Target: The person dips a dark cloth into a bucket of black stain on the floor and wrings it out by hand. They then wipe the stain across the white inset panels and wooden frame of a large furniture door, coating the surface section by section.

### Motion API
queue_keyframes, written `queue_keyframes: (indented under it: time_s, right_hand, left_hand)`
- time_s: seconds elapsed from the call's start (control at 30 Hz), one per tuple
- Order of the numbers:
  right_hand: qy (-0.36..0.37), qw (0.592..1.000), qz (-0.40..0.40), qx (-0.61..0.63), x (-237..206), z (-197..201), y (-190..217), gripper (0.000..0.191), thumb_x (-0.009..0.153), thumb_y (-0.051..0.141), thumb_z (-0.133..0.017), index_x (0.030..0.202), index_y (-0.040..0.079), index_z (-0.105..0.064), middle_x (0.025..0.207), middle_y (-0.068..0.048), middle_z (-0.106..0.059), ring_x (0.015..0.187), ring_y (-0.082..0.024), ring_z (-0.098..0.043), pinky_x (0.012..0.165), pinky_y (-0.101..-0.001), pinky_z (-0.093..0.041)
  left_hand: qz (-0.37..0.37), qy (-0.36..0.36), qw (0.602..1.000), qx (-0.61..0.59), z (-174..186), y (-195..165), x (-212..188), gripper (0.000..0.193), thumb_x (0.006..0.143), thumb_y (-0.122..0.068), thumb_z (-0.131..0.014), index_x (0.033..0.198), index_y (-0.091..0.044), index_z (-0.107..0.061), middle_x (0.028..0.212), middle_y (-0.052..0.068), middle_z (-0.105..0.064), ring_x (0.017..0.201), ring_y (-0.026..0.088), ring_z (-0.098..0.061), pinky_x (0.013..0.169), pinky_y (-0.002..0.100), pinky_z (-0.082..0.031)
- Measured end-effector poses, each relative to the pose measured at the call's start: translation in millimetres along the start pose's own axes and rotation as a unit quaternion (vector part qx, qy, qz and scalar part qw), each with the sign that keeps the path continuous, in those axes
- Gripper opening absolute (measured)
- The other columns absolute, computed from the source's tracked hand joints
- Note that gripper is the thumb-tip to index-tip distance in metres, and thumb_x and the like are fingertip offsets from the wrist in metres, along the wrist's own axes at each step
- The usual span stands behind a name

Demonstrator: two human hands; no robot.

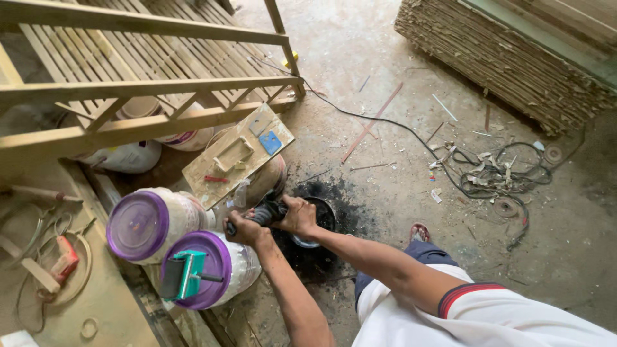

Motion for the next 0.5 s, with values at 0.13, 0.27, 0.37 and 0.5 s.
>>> queue_keyframes:
  time_s: [0.13,0.27,0.37,0.5]
  right_hand:
    - [0.03,0.999,-0.039,0.005,3,-5,2,0.062,0.059,0.063,-0.087,0.095,0.014,-0.071,0.093,-0.014,-0.076,0.088,-0.035,-0.075,0.073,-0.0501,-0.058]
    - [0.07,0.997,-0.036,-0.014,5,-4,10,0.064,0.06,0.057,-0.087,0.101,0.012,-0.068,0.092,-0.018,-0.075,0.088,-0.039,-0.074,0.073,-0.0519,-0.058]
    - [0.133,0.991,-0.015,0.01,7,2,15,0.067,0.055,0.054,-0.088,0.101,0.01,-0.068,0.087,-0.019,-0.074,0.087,-0.04,-0.073,0.075,-0.0521,-0.058]
    - [0.104,0.988,0.1,0.047,18,42,18,0.051,0.066,0.046,-0.084,0.098,0.01,-0.069,0.087,-0.019,-0.074,0.087,-0.041,-0.072,0.076,-0.0516,-0.058]
  left_hand:
    - [-0.013,-0.01,1.0,-0.021,4,-11,7,0.017,0.085,-0.002,-0.059,0.073,-0.005,-0.047,0.059,0.005,-0.049,0.045,0.017,-0.049,0.05,0.034,-0.052]
    - [-0.018,-0.011,1.0,-0.003,6,-32,1,0.011,0.085,-0.005,-0.056,0.076,-0.004,-0.049,0.06,0.007,-0.052,0.047,0.019,-0.054,0.052,0.034,-0.052]
    - [-0.057,0.023,0.998,-0.025,-1,-57,-14,0.012,0.086,-0.004,-0.058,0.08,-0.004,-0.048,0.065,0.006,-0.05,0.053,0.018,-0.051,0.057,0.035,-0.053]
    - [-0.047,0.063,0.995,-0.056,-20,-74,-44,0.01,0.086,-0.003,-0.056,0.079,-0.005,-0.049,0.066,0.006,-0.051,0.054,0.018,-0.051,0.06,0.036,-0.053]
Point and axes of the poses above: each hand's wrist, its own x-axis towards the middle knuckle, its own z-axis out of the back of the hand, y = z × x, the point moved 7 cm from there along x, towards the middle knuckle
